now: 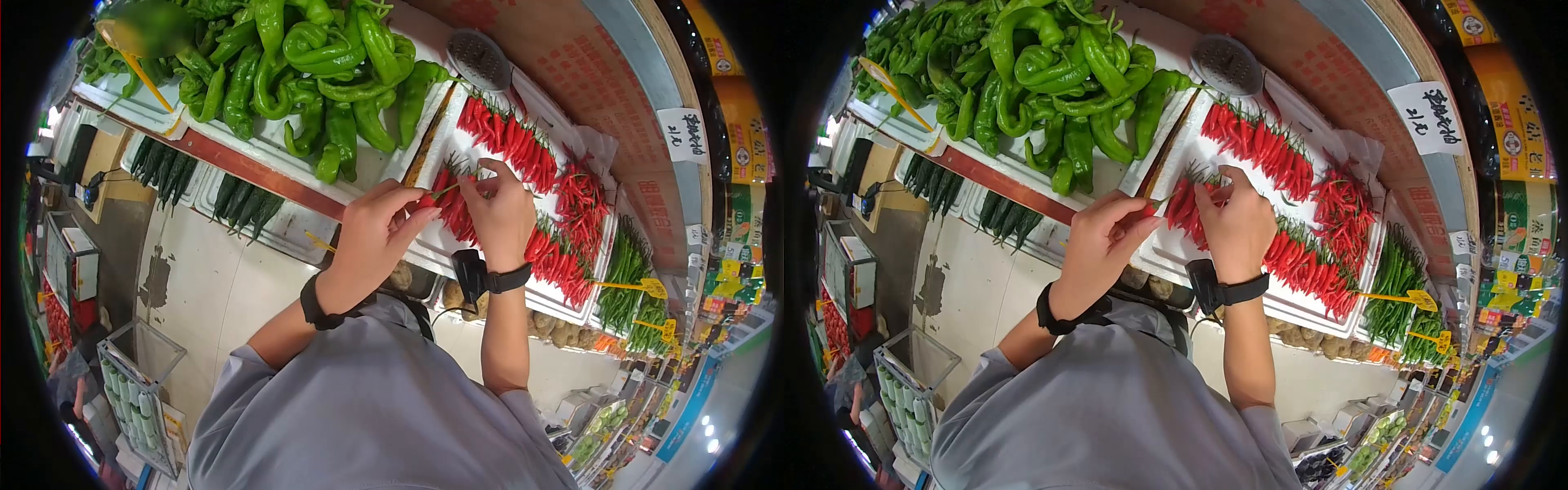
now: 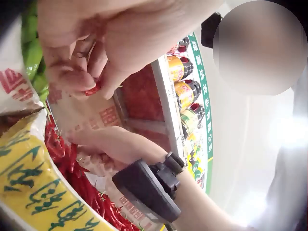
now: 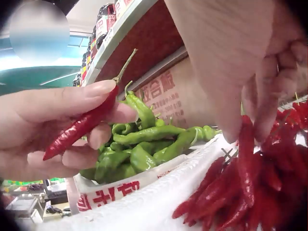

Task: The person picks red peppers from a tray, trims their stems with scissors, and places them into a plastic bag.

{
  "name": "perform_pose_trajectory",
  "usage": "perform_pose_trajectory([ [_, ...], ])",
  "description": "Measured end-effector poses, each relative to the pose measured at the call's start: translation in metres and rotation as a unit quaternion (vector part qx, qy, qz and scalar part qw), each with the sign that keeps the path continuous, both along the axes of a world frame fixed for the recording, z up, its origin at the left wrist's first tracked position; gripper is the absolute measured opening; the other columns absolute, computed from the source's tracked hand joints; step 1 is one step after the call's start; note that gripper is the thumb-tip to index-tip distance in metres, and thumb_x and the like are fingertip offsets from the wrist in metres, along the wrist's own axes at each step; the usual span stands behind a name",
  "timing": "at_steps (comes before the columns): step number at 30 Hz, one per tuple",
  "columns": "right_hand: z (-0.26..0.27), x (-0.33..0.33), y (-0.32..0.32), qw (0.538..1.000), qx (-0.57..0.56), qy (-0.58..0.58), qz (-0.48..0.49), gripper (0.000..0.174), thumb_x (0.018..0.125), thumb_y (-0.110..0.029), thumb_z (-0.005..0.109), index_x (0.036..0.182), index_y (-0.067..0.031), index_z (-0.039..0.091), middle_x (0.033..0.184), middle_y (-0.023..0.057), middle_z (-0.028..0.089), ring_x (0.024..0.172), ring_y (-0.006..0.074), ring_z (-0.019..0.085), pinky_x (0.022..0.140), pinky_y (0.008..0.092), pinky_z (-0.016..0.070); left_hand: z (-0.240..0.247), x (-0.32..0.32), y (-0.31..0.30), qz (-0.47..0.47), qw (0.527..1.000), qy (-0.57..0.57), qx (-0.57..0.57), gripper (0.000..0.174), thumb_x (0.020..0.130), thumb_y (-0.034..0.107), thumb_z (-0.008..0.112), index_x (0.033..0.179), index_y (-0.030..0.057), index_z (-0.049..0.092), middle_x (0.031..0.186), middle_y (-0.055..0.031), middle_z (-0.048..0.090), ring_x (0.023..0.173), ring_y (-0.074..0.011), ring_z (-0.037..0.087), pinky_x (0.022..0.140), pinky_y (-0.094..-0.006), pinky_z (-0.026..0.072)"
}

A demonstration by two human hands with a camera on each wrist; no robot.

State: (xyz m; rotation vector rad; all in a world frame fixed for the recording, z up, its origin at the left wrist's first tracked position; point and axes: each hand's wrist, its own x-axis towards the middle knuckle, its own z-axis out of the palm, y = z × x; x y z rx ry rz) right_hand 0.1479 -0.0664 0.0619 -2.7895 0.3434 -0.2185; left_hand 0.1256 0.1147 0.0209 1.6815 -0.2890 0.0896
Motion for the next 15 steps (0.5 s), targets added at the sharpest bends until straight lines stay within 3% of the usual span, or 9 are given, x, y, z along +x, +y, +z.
perform_pose_trajectory([
  [3, -0.003, 0.002, 0.001, 0.999, -0.046, -0.002, -0.008, 0.035, 0.082, -0.031, 0.075, 0.108, -0.0079, 0.072, 0.075, 0.0073, 0.074, 0.07, 0.0296, 0.072, 0.065, 0.0391, 0.0561, 0.0, 0.004, -0.003, 0.004, 0.999, -0.013, 0.032, 0.024, 0.086, 0.012, 0.077, 0.104, -0.0013, 0.069, 0.083, -0.0095, 0.065, 0.063, -0.0141, 0.061, 0.055, -0.0258, 0.0477],
  [12, 0.012, -0.009, -0.005, 0.999, 0.015, -0.029, -0.02, 0.034, 0.084, -0.034, 0.074, 0.106, -0.008, 0.072, 0.074, 0.0072, 0.073, 0.067, 0.0295, 0.071, 0.062, 0.0393, 0.0543, 0.001, 0.022, -0.022, 0.006, 0.998, -0.03, 0.055, 0.023, 0.084, 0.011, 0.076, 0.103, -0.0014, 0.071, 0.085, -0.0129, 0.068, 0.059, -0.0176, 0.064, 0.054, -0.0292, 0.0487],
  [13, 0.016, -0.015, -0.009, 0.997, 0.045, -0.053, -0.021, 0.03, 0.084, -0.029, 0.075, 0.105, -0.0076, 0.072, 0.071, 0.006, 0.072, 0.058, 0.0248, 0.067, 0.059, 0.0356, 0.0512, 0.0, 0.024, -0.025, 0.005, 0.997, -0.031, 0.063, 0.022, 0.084, 0.011, 0.076, 0.102, -0.0017, 0.071, 0.085, -0.0134, 0.068, 0.058, -0.0184, 0.064, 0.054, -0.0297, 0.0486],
  [15, 0.022, -0.03, -0.021, 0.993, 0.092, -0.071, -0.035, 0.028, 0.084, -0.024, 0.075, 0.105, -0.0054, 0.071, 0.068, 0.005, 0.07, 0.055, 0.0195, 0.062, 0.057, 0.0324, 0.0484, -0.002, 0.03, -0.032, 0.009, 0.994, -0.052, 0.095, 0.021, 0.085, 0.013, 0.075, 0.099, -0.0016, 0.071, 0.083, -0.0146, 0.068, 0.059, -0.0208, 0.065, 0.055, -0.0314, 0.0495],
])
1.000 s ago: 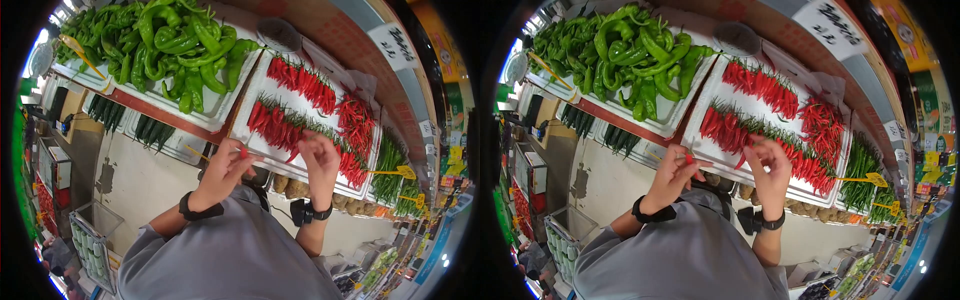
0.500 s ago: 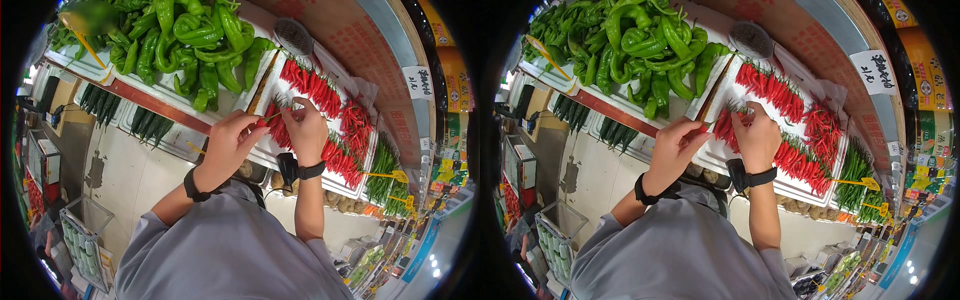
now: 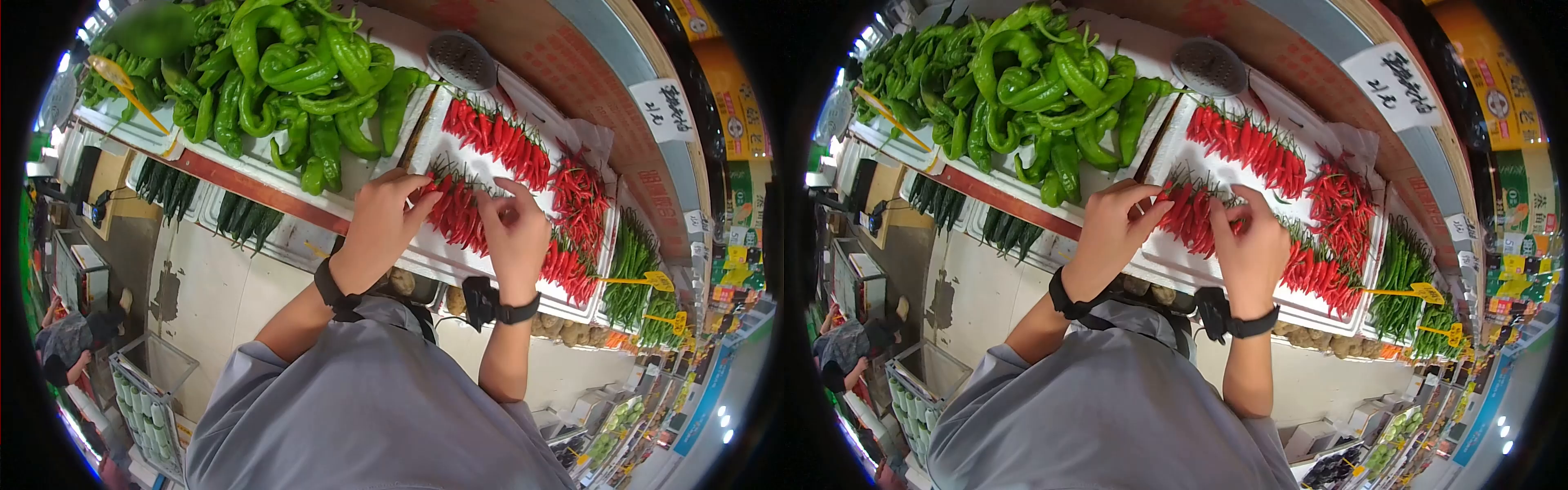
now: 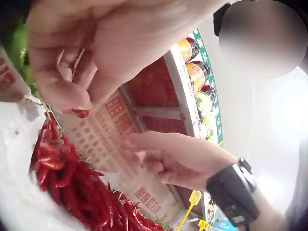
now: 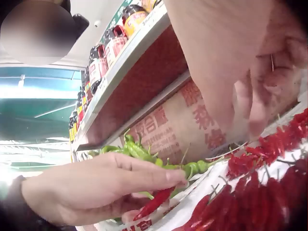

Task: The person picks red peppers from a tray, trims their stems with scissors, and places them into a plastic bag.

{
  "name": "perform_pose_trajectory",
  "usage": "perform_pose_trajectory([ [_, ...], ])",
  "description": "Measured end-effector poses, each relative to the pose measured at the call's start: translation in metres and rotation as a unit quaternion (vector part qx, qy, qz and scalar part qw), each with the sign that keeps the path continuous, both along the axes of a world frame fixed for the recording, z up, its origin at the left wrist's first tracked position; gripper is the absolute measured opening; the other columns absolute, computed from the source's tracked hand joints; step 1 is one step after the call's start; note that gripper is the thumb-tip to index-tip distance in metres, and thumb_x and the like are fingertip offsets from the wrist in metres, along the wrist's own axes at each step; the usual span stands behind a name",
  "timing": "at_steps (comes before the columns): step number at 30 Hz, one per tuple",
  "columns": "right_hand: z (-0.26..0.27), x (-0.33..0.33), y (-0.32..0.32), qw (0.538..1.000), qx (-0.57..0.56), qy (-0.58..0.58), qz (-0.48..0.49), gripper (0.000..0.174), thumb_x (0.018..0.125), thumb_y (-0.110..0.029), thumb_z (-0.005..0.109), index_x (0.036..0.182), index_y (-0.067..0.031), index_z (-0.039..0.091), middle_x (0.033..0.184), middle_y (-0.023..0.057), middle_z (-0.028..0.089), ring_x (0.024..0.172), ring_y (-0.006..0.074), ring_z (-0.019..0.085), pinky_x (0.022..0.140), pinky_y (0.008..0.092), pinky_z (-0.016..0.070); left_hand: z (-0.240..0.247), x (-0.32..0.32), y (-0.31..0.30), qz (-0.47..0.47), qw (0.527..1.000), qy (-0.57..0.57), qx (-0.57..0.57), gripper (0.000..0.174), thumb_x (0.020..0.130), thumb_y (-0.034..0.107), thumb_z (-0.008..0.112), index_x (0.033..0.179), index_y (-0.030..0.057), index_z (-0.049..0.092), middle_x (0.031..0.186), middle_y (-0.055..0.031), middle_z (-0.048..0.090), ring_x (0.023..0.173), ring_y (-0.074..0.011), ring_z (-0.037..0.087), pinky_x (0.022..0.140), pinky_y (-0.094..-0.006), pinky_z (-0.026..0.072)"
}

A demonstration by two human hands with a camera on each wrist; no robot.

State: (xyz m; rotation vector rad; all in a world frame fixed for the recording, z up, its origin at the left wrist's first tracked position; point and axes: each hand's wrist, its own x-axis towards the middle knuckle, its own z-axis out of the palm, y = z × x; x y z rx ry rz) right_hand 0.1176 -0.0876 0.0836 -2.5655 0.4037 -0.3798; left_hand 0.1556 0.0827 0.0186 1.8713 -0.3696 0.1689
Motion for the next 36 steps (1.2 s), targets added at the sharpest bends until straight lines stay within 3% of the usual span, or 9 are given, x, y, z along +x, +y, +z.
perform_pose_trajectory([
  [2, 0.002, -0.019, -0.015, 0.998, 0.06, -0.025, -0.005, 0.025, 0.084, -0.014, 0.075, 0.106, -0.0011, 0.07, 0.065, 0.0037, 0.066, 0.053, 0.0108, 0.052, 0.054, 0.0271, 0.0429, -0.004, 0.005, -0.007, 0.003, 0.999, -0.012, 0.037, 0.02, 0.085, 0.014, 0.074, 0.097, -0.0012, 0.071, 0.081, -0.0156, 0.069, 0.06, -0.0235, 0.066, 0.057, -0.0333, 0.0502],
  [10, -0.007, -0.087, -0.044, 0.99, 0.103, -0.052, -0.077, 0.022, 0.084, -0.008, 0.073, 0.105, -0.0028, 0.07, 0.067, 0.0042, 0.066, 0.053, 0.0095, 0.05, 0.053, 0.0269, 0.0407, -0.003, 0.02, -0.028, -0.017, 0.989, 0.0, 0.146, 0.017, 0.085, 0.014, 0.07, 0.092, -0.0018, 0.069, 0.081, -0.0191, 0.069, 0.075, -0.0397, 0.066, 0.07, -0.0437, 0.0516],
  [17, -0.019, -0.115, -0.064, 0.982, 0.141, -0.062, -0.11, 0.021, 0.085, -0.012, 0.073, 0.104, -0.0041, 0.069, 0.069, 0.0059, 0.068, 0.052, 0.0125, 0.051, 0.052, 0.0289, 0.0407, 0.008, 0.015, -0.037, -0.02, 0.987, 0.017, 0.158, 0.019, 0.086, 0.014, 0.071, 0.094, -0.0032, 0.07, 0.08, -0.0198, 0.07, 0.071, -0.0331, 0.069, 0.066, -0.0395, 0.0528],
  [22, -0.016, -0.127, -0.08, 0.976, 0.157, -0.1, -0.116, 0.018, 0.084, -0.007, 0.072, 0.102, -0.0029, 0.07, 0.069, 0.0064, 0.066, 0.052, 0.0122, 0.049, 0.051, 0.0277, 0.0394, 0.014, 0.008, -0.033, -0.015, 0.986, -0.009, 0.167, 0.02, 0.086, 0.014, 0.074, 0.097, -0.0014, 0.071, 0.068, -0.0115, 0.065, 0.053, -0.0162, 0.059, 0.053, -0.0285, 0.0448],
  [25, -0.001, -0.138, -0.089, 0.959, 0.204, -0.16, -0.116, 0.02, 0.082, -0.002, 0.073, 0.102, -0.0027, 0.071, 0.07, 0.005, 0.066, 0.055, 0.0098, 0.049, 0.052, 0.0257, 0.0389, 0.03, -0.002, -0.028, 0.009, 0.982, 0.041, 0.185, 0.021, 0.085, 0.015, 0.074, 0.097, -0.0024, 0.069, 0.066, -0.0129, 0.063, 0.055, -0.0181, 0.059, 0.055, -0.0295, 0.0471],
  [27, 0.028, -0.156, -0.1, 0.952, 0.21, -0.211, -0.073, 0.022, 0.078, 0.004, 0.074, 0.099, -0.0017, 0.071, 0.077, 0.0019, 0.067, 0.06, 0.0074, 0.048, 0.056, 0.0224, 0.0383, 0.037, -0.012, -0.027, 0.022, 0.991, 0.043, 0.127, 0.016, 0.086, 0.008, 0.073, 0.098, -0.0019, 0.07, 0.065, -0.0058, 0.059, 0.056, -0.0092, 0.052, 0.053, -0.0238, 0.0425],
  [31, 0.086, -0.171, -0.124, 0.832, 0.121, -0.517, 0.163, 0.057, 0.064, -0.036, 0.092, 0.098, -0.0018, 0.062, 0.086, 0.0063, 0.061, 0.064, 0.018, 0.048, 0.057, 0.0301, 0.0379, 0.048, -0.036, -0.031, 0.002, 0.997, 0.062, 0.034, 0.012, 0.089, 0.0, 0.069, 0.1, -0.0017, 0.07, 0.071, 0.0011, 0.059, 0.061, -0.0042, 0.051, 0.053, -0.0201, 0.0402],
  [34, 0.129, -0.186, -0.123, 0.721, 0.256, -0.547, 0.339, 0.08, 0.068, -0.052, 0.084, 0.14, -0.0341, 0.053, 0.118, -0.0177, 0.058, 0.1, 0.0158, 0.045, 0.071, 0.0341, 0.0342, 0.045, -0.054, -0.041, -0.052, 0.998, 0.047, -0.002, 0.013, 0.087, -0.002, 0.069, 0.1, -0.0006, 0.07, 0.073, -0.0012, 0.062, 0.061, -0.0043, 0.052, 0.054, -0.0205, 0.0416],
  [36, 0.161, -0.182, -0.124, 0.705, 0.292, -0.491, 0.421, 0.069, 0.079, -0.04, 0.08, 0.141, -0.0423, 0.05, 0.13, -0.0299, 0.052, 0.106, 0.0161, 0.047, 0.075, 0.0365, 0.0381, 0.048, -0.067, -0.047, -0.097, 0.994, 0.03, 0.036, 0.01, 0.09, -0.001, 0.066, 0.099, -0.0012, 0.07, 0.077, -0.0007, 0.061, 0.065, -0.0048, 0.052, 0.058, -0.0203, 0.0421],
])
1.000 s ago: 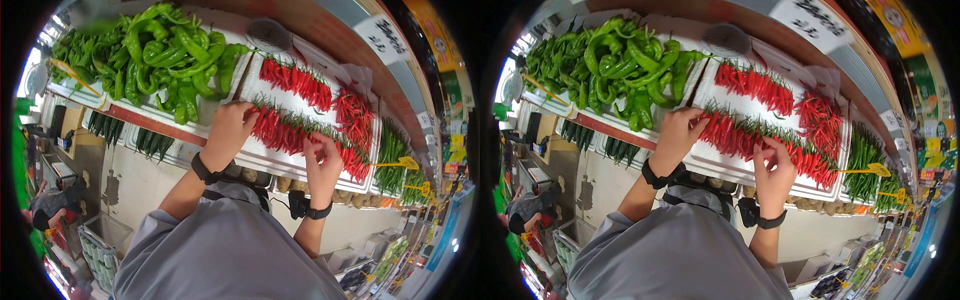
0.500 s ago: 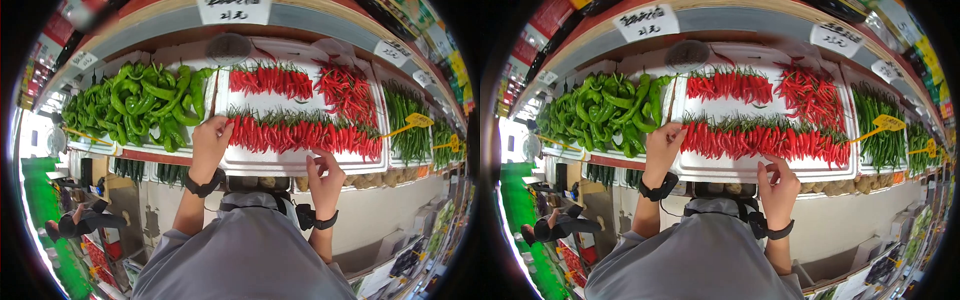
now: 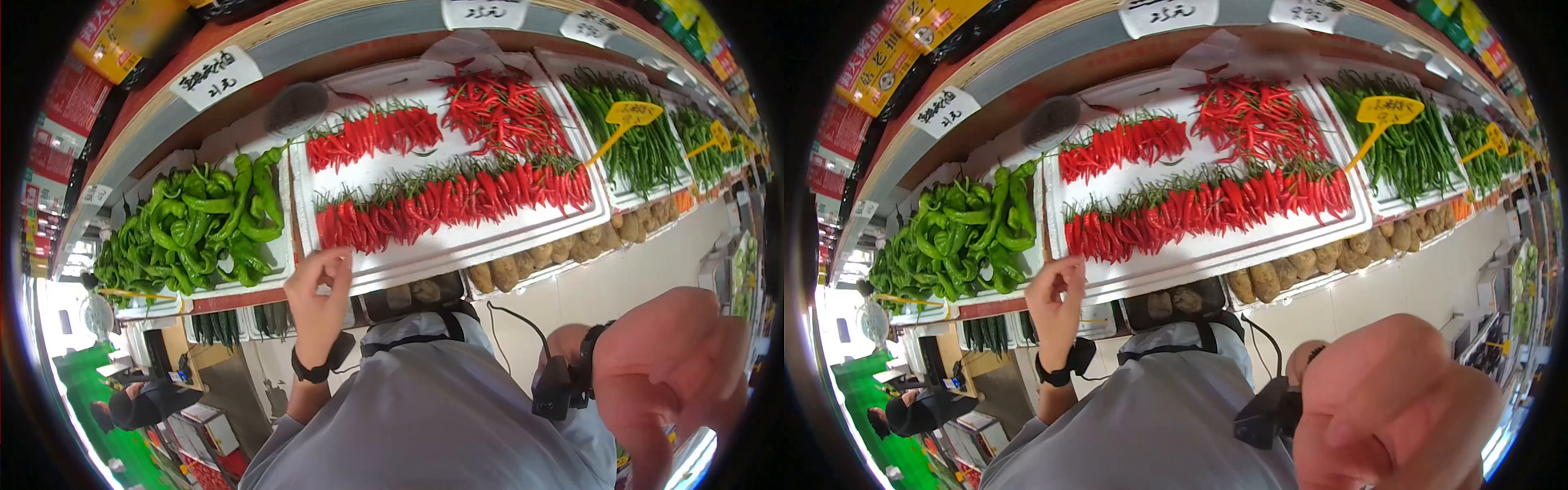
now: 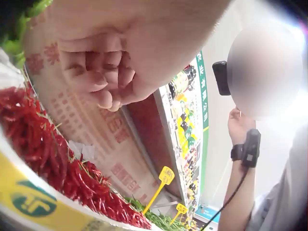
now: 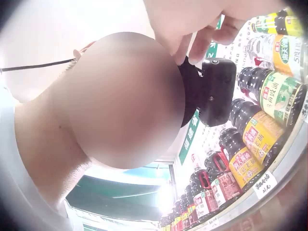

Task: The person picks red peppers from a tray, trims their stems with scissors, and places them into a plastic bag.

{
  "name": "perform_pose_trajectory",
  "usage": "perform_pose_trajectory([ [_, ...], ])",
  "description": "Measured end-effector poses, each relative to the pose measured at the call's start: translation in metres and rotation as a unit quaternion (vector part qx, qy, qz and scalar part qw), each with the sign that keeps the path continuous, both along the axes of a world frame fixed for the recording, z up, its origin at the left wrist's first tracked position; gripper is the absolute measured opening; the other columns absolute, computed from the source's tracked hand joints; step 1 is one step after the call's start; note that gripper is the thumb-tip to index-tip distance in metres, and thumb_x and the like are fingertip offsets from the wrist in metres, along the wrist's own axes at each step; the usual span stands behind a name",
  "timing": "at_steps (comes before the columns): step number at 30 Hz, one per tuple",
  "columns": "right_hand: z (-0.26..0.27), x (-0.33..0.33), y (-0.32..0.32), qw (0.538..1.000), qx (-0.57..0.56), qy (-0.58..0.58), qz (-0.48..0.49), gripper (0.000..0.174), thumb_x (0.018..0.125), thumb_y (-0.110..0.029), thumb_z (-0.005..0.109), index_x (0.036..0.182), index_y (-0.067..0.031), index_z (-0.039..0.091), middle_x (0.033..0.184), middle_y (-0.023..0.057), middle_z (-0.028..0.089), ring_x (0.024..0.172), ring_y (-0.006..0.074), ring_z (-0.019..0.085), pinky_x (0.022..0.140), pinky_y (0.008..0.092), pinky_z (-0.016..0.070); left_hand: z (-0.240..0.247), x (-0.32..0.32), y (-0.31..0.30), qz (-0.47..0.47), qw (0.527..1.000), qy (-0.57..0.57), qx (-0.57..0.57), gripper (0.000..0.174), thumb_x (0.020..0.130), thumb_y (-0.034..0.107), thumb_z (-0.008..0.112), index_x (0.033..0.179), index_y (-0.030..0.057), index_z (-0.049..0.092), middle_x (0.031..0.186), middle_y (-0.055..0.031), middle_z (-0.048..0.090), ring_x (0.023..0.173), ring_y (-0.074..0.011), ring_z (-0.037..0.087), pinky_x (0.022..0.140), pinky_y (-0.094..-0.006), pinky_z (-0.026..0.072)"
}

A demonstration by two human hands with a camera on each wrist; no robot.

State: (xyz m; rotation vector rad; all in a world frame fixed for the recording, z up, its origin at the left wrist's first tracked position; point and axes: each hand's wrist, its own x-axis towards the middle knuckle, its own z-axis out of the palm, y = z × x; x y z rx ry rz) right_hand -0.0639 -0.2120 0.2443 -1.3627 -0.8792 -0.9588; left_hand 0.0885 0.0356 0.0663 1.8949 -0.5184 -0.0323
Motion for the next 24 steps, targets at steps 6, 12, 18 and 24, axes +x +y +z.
perform_pose_trajectory([
  [6, 0.004, 0.002, -0.002, 0.999, -0.02, -0.007, -0.032, 0.049, 0.085, -0.028, 0.073, 0.128, -0.0379, 0.052, 0.122, -0.0233, 0.052, 0.099, 0.0156, 0.051, 0.068, 0.0325, 0.0443, -0.001, -0.027, -0.013, -0.082, 0.996, 0.003, 0.033, 0.009, 0.087, -0.002, 0.068, 0.096, -0.0009, 0.07, 0.074, -0.0052, 0.063, 0.059, -0.0083, 0.058, 0.053, -0.0232, 0.0433],
  [12, -0.013, 0.008, 0.009, 0.996, 0.009, -0.05, -0.069, 0.035, 0.083, -0.013, 0.072, 0.112, -0.0219, 0.054, 0.104, -0.0036, 0.06, 0.084, 0.0215, 0.058, 0.061, 0.0336, 0.0473, -0.003, -0.033, -0.014, -0.116, 0.992, 0.032, 0.026, 0.01, 0.087, 0.0, 0.069, 0.097, 0.0006, 0.07, 0.08, -0.0085, 0.067, 0.061, -0.012, 0.063, 0.053, -0.0245, 0.0451],
  [18, -0.022, 0.049, 0.007, 0.977, -0.079, 0.013, -0.197, 0.023, 0.081, 0.001, 0.071, 0.095, -0.0059, 0.056, 0.086, 0.0162, 0.068, 0.07, 0.0275, 0.066, 0.054, 0.0347, 0.0503, -0.007, -0.034, -0.006, -0.08, 0.997, 0.015, -0.002, 0.008, 0.087, 0.001, 0.069, 0.095, 0.0026, 0.07, 0.077, -0.0073, 0.065, 0.057, -0.0109, 0.059, 0.052, -0.0244, 0.0433],
  [24, -0.083, 0.152, -0.068, 0.755, -0.432, 0.321, -0.375, 0.02, 0.083, -0.001, 0.066, 0.102, -0.0035, 0.068, 0.097, 0.0157, 0.07, 0.089, 0.0326, 0.068, 0.079, 0.0395, 0.0538, -0.017, -0.041, 0.008, -0.068, 0.997, 0.002, -0.031, 0.01, 0.086, 0.0, 0.069, 0.096, 0.0022, 0.068, 0.074, -0.0079, 0.062, 0.054, -0.0137, 0.056, 0.051, -0.0269, 0.043],
])
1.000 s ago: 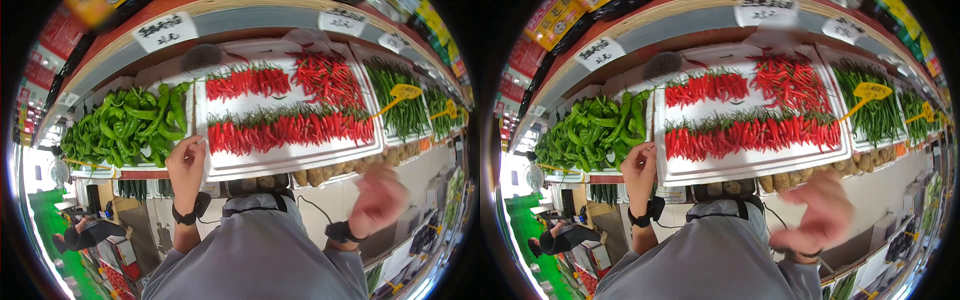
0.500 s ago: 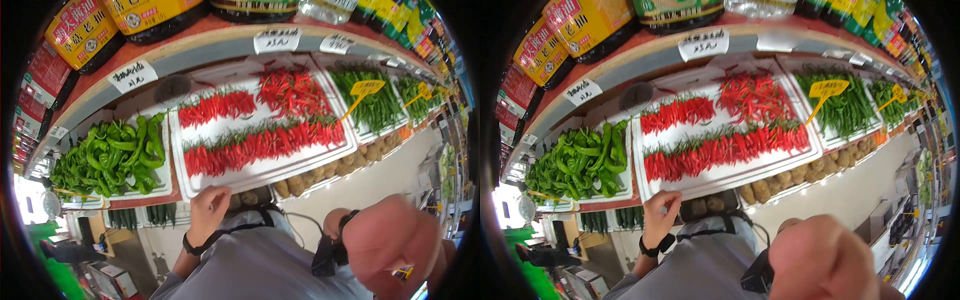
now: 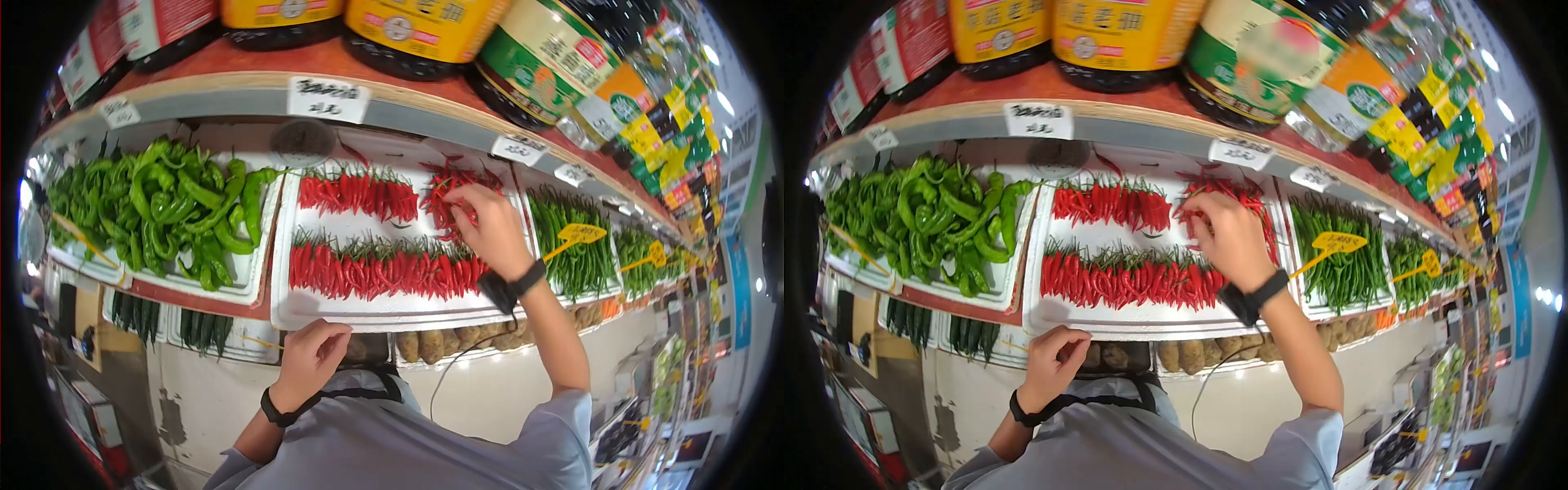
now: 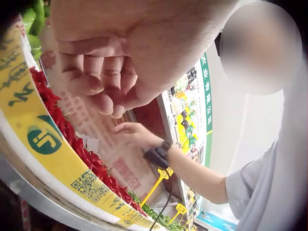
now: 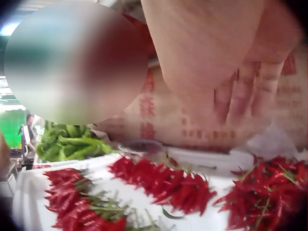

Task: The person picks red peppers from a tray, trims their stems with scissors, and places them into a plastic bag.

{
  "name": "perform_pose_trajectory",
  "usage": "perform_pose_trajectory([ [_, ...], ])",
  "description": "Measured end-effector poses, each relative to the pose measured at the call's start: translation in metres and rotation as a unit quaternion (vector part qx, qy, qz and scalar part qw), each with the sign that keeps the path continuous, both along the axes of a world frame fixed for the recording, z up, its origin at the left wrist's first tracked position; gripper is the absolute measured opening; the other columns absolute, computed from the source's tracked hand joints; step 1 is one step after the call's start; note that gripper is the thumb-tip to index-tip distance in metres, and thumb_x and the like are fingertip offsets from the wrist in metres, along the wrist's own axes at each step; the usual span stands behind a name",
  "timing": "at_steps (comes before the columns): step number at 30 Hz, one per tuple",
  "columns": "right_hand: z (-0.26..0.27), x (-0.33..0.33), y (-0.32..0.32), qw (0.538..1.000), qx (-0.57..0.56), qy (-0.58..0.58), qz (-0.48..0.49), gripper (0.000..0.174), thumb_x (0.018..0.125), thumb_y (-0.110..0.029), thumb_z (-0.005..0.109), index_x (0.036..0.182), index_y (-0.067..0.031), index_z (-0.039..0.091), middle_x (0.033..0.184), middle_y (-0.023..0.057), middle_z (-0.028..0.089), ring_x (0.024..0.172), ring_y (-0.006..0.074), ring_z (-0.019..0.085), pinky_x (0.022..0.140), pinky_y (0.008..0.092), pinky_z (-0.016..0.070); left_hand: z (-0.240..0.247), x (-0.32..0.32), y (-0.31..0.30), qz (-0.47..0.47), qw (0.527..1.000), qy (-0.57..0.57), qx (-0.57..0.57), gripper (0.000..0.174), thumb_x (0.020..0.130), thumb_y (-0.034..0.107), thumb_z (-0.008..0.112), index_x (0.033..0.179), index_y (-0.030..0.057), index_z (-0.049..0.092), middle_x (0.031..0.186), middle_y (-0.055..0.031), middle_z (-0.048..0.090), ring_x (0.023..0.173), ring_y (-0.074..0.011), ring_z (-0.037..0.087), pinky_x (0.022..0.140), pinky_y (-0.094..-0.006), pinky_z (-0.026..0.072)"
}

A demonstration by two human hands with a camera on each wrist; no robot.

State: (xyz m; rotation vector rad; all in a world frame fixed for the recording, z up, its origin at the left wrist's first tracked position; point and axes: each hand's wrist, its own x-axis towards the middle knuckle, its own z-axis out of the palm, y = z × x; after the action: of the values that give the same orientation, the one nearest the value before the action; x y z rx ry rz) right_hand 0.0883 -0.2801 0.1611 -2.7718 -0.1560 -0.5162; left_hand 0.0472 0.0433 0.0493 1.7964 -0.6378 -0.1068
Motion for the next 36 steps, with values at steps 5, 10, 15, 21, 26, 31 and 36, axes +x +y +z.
perform_pose_trajectory([
  [5, -0.057, 0.072, -0.062, 0.987, -0.091, 0.134, 0.013, 0.031, 0.081, -0.01, 0.068, 0.111, -0.0107, 0.065, 0.108, 0.0151, 0.068, 0.1, 0.0388, 0.065, 0.087, 0.0465, 0.0531, -0.005, -0.01, 0.012, 0.019, 0.999, 0.01, -0.031, 0.013, 0.085, -0.001, 0.068, 0.098, 0.0016, 0.068, 0.076, -0.0091, 0.063, 0.056, -0.0155, 0.057, 0.052, -0.0282, 0.0441],
  [10, -0.117, 0.133, -0.097, 0.968, -0.149, 0.189, 0.067, 0.037, 0.078, -0.006, 0.064, 0.114, -0.0101, 0.064, 0.11, 0.0183, 0.068, 0.107, 0.0388, 0.064, 0.093, 0.0472, 0.051, -0.016, -0.018, 0.024, 0.069, 0.997, 0.012, -0.034, 0.013, 0.086, -0.001, 0.067, 0.099, 0.0014, 0.068, 0.077, -0.0094, 0.063, 0.056, -0.0166, 0.058, 0.053, -0.0284, 0.0451],
  [15, -0.121, 0.154, -0.087, 0.924, -0.186, 0.331, 0.054, 0.044, 0.067, 0.0, 0.063, 0.111, 0.0003, 0.064, 0.108, 0.0239, 0.068, 0.106, 0.0381, 0.064, 0.093, 0.0414, 0.0502, -0.024, -0.024, 0.037, 0.115, 0.993, 0.023, -0.033, 0.014, 0.085, -0.001, 0.067, 0.099, 0.0018, 0.067, 0.077, -0.0093, 0.064, 0.056, -0.0171, 0.058, 0.052, -0.0281, 0.0455],
  [21, -0.129, 0.159, -0.109, 0.901, -0.222, 0.371, 0.034, 0.038, 0.063, -0.005, 0.068, 0.101, -0.0033, 0.068, 0.108, 0.0193, 0.069, 0.103, 0.0353, 0.066, 0.09, 0.0411, 0.0515, -0.024, -0.025, 0.037, 0.13, 0.991, 0.027, -0.028, 0.015, 0.084, -0.001, 0.067, 0.098, 0.0016, 0.067, 0.078, -0.0097, 0.065, 0.057, -0.0159, 0.059, 0.053, -0.0273, 0.0461],
  [26, -0.112, 0.143, -0.111, 0.902, -0.262, 0.344, 0.01, 0.032, 0.065, -0.009, 0.07, 0.096, -0.0093, 0.07, 0.101, 0.0161, 0.07, 0.098, 0.0346, 0.067, 0.089, 0.0419, 0.0513, -0.02, -0.024, 0.031, 0.11, 0.993, 0.024, -0.029, 0.015, 0.084, -0.002, 0.067, 0.099, 0.0012, 0.067, 0.079, -0.0098, 0.065, 0.059, -0.0158, 0.06, 0.055, -0.0266, 0.0464],
  [31, -0.096, 0.12, -0.119, 0.949, -0.228, 0.22, 0.007, 0.032, 0.066, -0.014, 0.072, 0.098, -0.0143, 0.067, 0.095, 0.0151, 0.069, 0.094, 0.0346, 0.067, 0.083, 0.0425, 0.0514, -0.018, -0.024, 0.026, 0.085, 0.996, 0.027, -0.027, 0.015, 0.085, -0.001, 0.067, 0.1, 0.0011, 0.067, 0.079, -0.0095, 0.065, 0.059, -0.0155, 0.059, 0.055, -0.0269, 0.0459],
  [36, -0.085, 0.109, -0.145, 0.976, -0.108, 0.183, 0.047, 0.027, 0.074, -0.009, 0.071, 0.1, -0.0083, 0.061, 0.092, 0.0145, 0.067, 0.092, 0.0348, 0.065, 0.08, 0.0431, 0.0509, -0.015, -0.022, 0.021, 0.077, 0.996, 0.038, -0.018, 0.007, 0.088, 0.0, 0.068, 0.095, 0.0, 0.069, 0.074, -0.0038, 0.063, 0.058, -0.0067, 0.053, 0.053, -0.0228, 0.0401],
])
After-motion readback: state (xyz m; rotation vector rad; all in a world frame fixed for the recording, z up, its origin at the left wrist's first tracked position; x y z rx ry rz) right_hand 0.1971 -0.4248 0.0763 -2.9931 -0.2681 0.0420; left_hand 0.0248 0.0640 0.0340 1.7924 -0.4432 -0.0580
